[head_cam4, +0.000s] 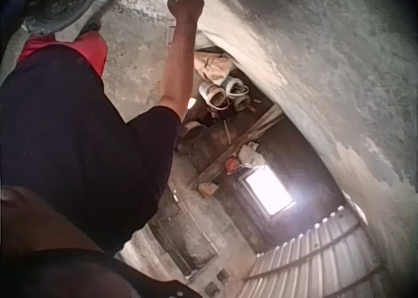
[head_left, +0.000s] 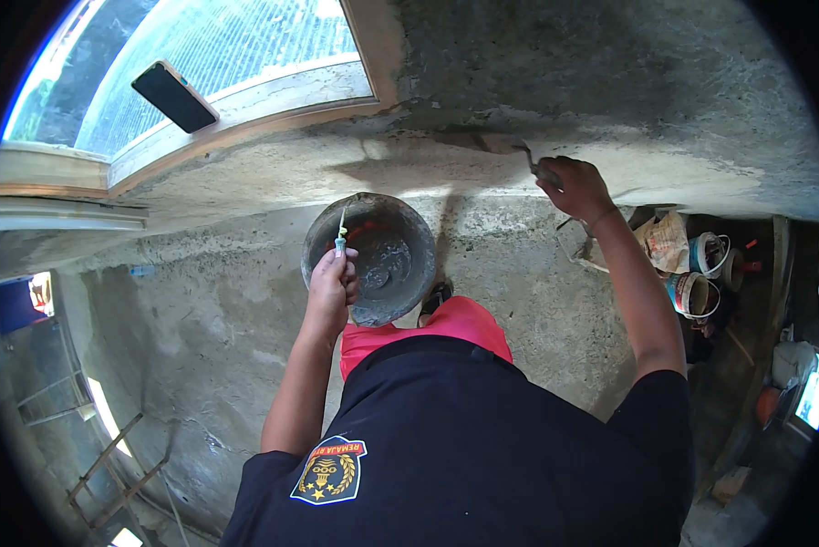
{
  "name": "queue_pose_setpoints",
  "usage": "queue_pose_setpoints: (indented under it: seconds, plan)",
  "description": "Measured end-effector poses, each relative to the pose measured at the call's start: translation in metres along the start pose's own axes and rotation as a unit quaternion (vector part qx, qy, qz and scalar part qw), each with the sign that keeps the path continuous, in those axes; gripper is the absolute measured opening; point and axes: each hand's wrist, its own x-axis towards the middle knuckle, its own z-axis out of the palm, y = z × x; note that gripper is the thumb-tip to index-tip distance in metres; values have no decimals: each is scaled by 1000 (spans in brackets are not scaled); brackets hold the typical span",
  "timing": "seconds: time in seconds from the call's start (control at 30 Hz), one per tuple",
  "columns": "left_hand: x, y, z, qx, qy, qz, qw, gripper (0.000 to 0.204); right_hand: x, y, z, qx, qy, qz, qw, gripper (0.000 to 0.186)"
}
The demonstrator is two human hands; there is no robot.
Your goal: The person smooths cement onto a wall using a trowel while holding a small tube.
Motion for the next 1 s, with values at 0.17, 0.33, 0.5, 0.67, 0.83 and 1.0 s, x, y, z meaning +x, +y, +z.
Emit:
queue_pose_setpoints:
  seconds: [0.17,0.33,0.5,0.67,0.83,1.0]
  plan:
    - [2,-1,-1,-12,3,1,1000,24,-10,6,-29,21,71,-30,997,34]
    - [6,-3,2,1,-5,0,1000,24,13,0,-25,13,61,-36,997,34]
    - [7,0,2,8,-5,-6,1000,23,27,-18,-2,-15,-27,3,1000,28]
    - [7,4,-3,-10,12,-11,1000,23,-5,-16,-17,20,7,-18,1000,26]
    - [9,3,-5,5,-5,-5,1000,23,-14,-8,-36,56,64,3,996,36]
    - [12,4,-2,8,-13,-7,1000,24,6,-6,-30,59,57,21,996,37]
